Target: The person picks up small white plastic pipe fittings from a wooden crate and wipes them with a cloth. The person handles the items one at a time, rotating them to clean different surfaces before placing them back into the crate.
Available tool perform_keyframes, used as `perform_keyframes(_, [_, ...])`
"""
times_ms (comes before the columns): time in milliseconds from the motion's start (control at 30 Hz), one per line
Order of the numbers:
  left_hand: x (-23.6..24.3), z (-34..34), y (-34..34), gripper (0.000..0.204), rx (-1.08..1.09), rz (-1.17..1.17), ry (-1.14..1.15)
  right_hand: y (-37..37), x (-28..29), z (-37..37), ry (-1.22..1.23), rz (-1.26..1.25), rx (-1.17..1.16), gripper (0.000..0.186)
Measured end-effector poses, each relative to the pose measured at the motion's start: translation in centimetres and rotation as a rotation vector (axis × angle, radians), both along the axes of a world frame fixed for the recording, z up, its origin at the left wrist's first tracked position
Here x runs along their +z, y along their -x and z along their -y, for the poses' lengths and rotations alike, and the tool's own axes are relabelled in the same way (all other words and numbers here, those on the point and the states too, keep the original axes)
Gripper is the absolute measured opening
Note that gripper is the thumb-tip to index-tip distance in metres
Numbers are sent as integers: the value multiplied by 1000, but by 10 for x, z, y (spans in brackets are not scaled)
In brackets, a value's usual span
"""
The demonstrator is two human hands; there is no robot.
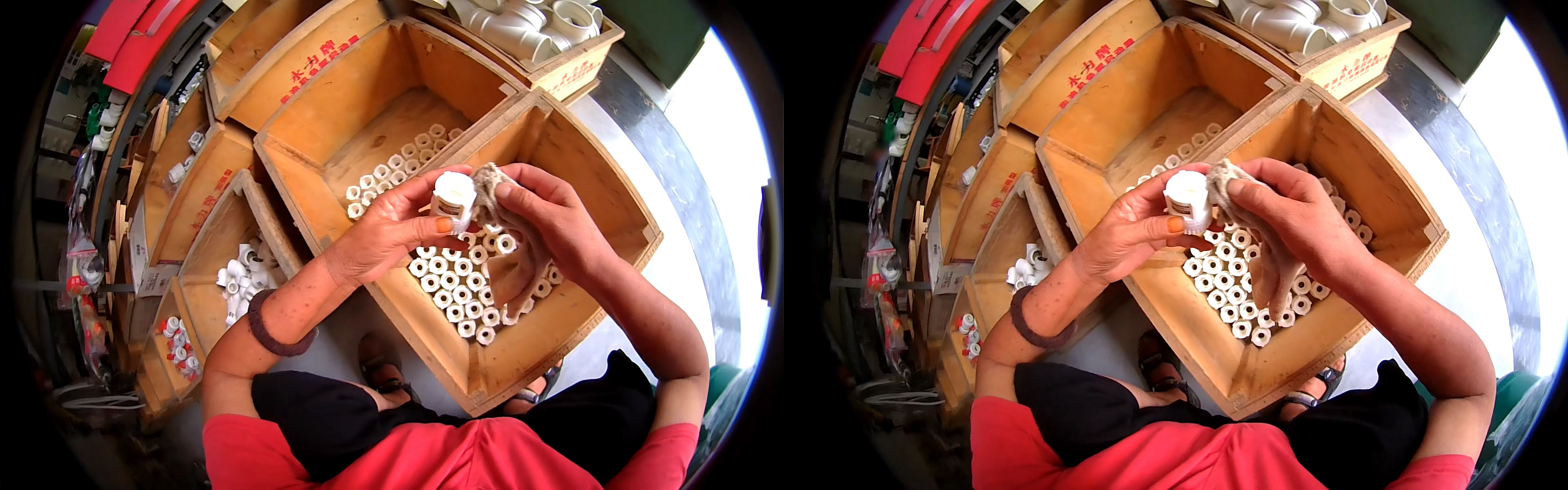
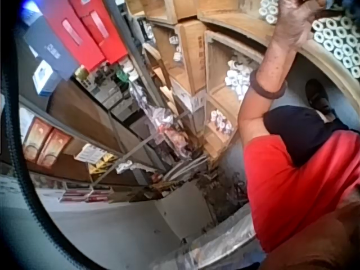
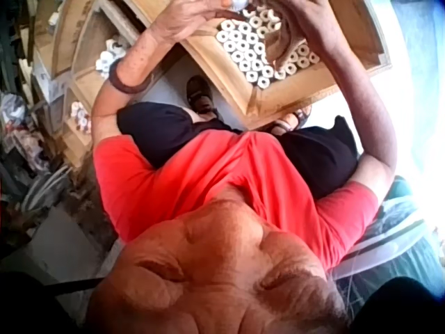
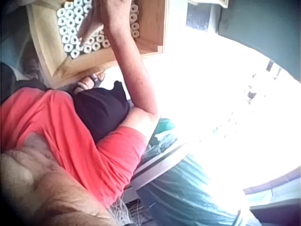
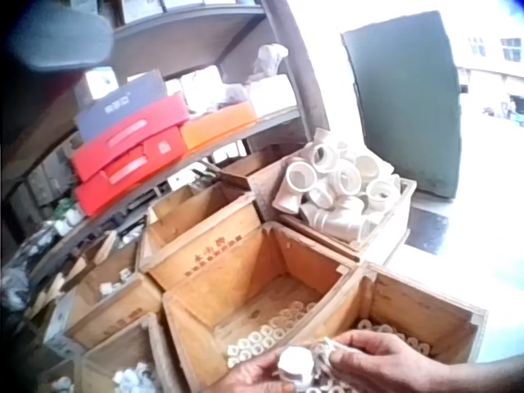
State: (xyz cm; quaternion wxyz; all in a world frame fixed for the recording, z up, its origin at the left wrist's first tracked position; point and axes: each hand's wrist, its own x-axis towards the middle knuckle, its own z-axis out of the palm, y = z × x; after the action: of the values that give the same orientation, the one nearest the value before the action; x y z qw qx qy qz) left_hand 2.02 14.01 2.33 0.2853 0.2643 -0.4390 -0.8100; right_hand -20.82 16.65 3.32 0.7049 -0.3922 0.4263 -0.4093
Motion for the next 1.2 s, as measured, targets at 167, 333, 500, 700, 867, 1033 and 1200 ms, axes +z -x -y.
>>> perform_keyframes(167, [6, 1, 5, 60, -23, 18, 89, 1, 2, -1, -13, -13, -90, 26])
perform_keyframes(333, [-1, 2, -1, 55, -87, 116, 170, 5, -3, 2, -12, -29, 28, 26])
perform_keyframes(500, [1, 1, -1, 53, -108, 146, 162, 10, -1, 1, -5, -23, 38, 25])
perform_keyframes(700, [-7, 0, -3, 52, -131, 184, 194, 12, 9, 4, 9, -54, -11, 24])
perform_keyframes(867, [5, -8, 9, 52, -149, 417, 310, 9, 12, -1, 290, -314, 131, 23])
perform_keyframes(1033, [-2, -8, 8, 49, -87, 424, 262, 4, 19, -4, 781, -662, 234, 24])
perform_keyframes(1200, [1, -6, 0, 50, -72, 472, 373, 20, 17, -3, 657, -625, 233, 22])
